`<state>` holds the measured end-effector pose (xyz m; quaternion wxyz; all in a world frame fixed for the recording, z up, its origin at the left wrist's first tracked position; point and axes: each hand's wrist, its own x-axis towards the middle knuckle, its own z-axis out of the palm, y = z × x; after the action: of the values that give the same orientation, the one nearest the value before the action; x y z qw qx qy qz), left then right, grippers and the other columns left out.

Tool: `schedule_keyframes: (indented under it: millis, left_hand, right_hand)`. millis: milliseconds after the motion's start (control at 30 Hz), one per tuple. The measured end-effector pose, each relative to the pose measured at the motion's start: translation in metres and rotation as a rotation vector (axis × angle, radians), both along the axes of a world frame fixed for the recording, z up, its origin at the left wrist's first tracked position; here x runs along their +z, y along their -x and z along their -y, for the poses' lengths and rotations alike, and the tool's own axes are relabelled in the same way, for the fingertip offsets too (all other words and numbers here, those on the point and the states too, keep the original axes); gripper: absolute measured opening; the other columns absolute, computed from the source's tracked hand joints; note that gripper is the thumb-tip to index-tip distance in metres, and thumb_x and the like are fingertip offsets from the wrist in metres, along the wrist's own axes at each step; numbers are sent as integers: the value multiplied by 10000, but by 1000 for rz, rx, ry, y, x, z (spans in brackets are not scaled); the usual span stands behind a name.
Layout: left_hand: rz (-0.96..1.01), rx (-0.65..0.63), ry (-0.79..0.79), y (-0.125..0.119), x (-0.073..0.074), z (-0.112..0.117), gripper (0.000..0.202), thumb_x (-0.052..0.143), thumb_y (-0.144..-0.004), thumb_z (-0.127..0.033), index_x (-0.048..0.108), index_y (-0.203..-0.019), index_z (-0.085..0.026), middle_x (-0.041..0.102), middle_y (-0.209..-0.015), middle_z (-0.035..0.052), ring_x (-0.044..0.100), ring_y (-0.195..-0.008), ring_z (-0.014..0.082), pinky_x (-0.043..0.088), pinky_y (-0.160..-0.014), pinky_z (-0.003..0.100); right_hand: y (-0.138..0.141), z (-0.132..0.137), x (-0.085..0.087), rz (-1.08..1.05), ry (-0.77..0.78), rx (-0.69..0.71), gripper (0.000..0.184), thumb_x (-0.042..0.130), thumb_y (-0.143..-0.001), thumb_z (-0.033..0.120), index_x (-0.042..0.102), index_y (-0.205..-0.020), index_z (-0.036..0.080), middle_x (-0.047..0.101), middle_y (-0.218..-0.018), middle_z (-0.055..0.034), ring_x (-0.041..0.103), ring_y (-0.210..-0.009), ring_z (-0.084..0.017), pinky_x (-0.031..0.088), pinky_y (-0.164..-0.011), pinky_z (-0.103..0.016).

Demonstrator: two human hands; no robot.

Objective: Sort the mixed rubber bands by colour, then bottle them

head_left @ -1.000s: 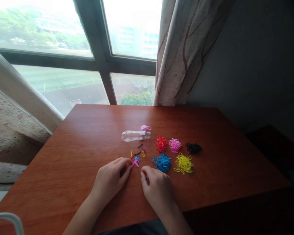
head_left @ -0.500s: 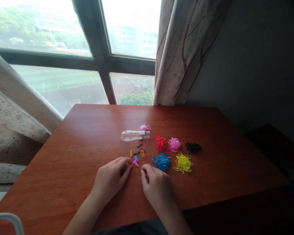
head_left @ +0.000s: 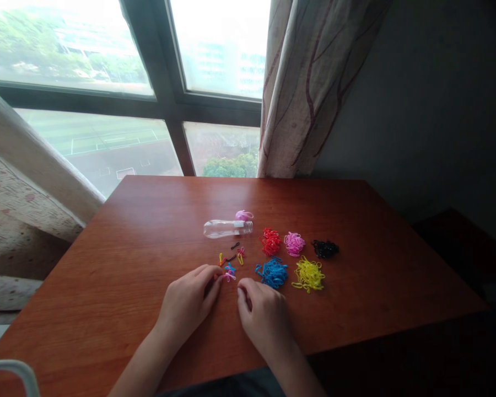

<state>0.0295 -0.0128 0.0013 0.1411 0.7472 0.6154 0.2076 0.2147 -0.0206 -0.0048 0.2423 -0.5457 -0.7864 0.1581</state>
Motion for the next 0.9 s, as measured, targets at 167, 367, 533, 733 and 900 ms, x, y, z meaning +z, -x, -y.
schedule_keyframes:
  millis: [167,367,533,733,900]
  left_hand:
    - [65,-2,75,3,9,-2,192,487,-942,-343,650,-924,-243,749,-929,17,697,-822,193,481,-708,272]
    - [104,-31,191,1,24,-9,152,523,-895,-304,651,-854,-234,727,-823,11,660,-740,190,465,-659,264]
    - [140,-91,190,-4,24,-11,136,529,-888,-271,652,-852,-226,715,-812,17,641,-715,177,458,-645,250]
    - [211,-125,180,-3,27,-11,152,526,-858,-223,678,-864,-219,726,-827,24,654,-733,174,470,-636,235]
    - [301,-153,210,5,30,-12,185,505,-882,-239,685,-856,-205,723,-799,14,631,-677,146,474,-629,219]
  right_hand:
    - [0,0,0,-7,8,-3,152,518,-899,111,593,-833,226,658,-713,16,633,-676,-149,314,-604,-248]
    - [-1,0,0,-39,29,-20,96,559,-926,202,627,-992,216,680,-743,7,642,-664,-160,358,-611,-238]
    - [4,-4,1,-90,-18,55,294,541,-960,237,595,-1248,210,715,-813,-16,668,-711,-169,416,-659,-235]
    - [11,-11,-2,-15,-43,45,216,520,-966,166,686,-1087,234,723,-835,-26,675,-756,-182,427,-678,-236]
    - [10,-10,-4,-26,-29,34,201,517,-976,179,691,-1059,237,723,-841,-24,674,-767,-181,427,-693,-238]
